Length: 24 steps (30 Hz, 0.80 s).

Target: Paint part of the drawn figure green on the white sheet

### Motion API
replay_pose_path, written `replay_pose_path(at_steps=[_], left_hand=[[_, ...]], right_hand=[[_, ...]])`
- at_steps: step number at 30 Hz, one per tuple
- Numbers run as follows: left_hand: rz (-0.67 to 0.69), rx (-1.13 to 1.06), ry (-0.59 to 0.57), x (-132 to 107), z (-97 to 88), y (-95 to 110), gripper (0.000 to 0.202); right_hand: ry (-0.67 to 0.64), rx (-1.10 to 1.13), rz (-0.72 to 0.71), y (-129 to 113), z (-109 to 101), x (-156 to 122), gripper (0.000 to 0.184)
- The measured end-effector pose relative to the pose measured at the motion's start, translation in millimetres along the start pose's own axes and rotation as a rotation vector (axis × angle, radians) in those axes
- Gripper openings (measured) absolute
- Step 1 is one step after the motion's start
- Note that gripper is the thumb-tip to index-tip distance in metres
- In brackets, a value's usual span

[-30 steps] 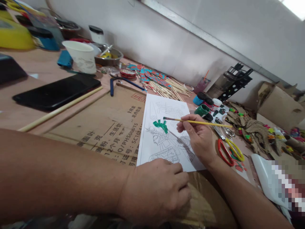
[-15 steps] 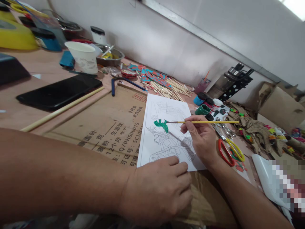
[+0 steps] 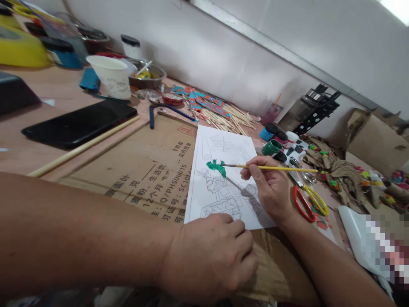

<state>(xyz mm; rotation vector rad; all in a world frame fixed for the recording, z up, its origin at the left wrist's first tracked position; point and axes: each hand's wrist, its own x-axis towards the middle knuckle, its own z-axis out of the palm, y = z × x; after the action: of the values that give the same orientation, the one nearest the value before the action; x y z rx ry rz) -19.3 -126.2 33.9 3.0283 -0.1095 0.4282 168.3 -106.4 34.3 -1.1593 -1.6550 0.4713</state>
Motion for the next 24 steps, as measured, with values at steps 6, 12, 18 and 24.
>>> replay_pose_path(at_steps=[6, 12, 18, 24], left_hand=[[-0.004, -0.008, -0.019, 0.0, -0.5, -0.5, 0.015], [-0.008, 0.002, -0.011, -0.1, -0.6, -0.3, 0.013], [-0.006, -0.010, -0.020, -0.8, -1.9, 0.1, 0.013], [-0.010, -0.010, -0.034, -1.1, -2.2, -0.1, 0.016]], right_hand=[[-0.001, -0.048, -0.047, -1.2, -0.1, -0.5, 0.007], [-0.006, -0.082, -0.093, 0.0, 0.0, -0.6, 0.009], [-0.026, -0.132, -0.126, -0.3, -1.2, -1.5, 0.011], [-0.042, -0.167, -0.139, -4.0, -1.2, -1.6, 0.013]])
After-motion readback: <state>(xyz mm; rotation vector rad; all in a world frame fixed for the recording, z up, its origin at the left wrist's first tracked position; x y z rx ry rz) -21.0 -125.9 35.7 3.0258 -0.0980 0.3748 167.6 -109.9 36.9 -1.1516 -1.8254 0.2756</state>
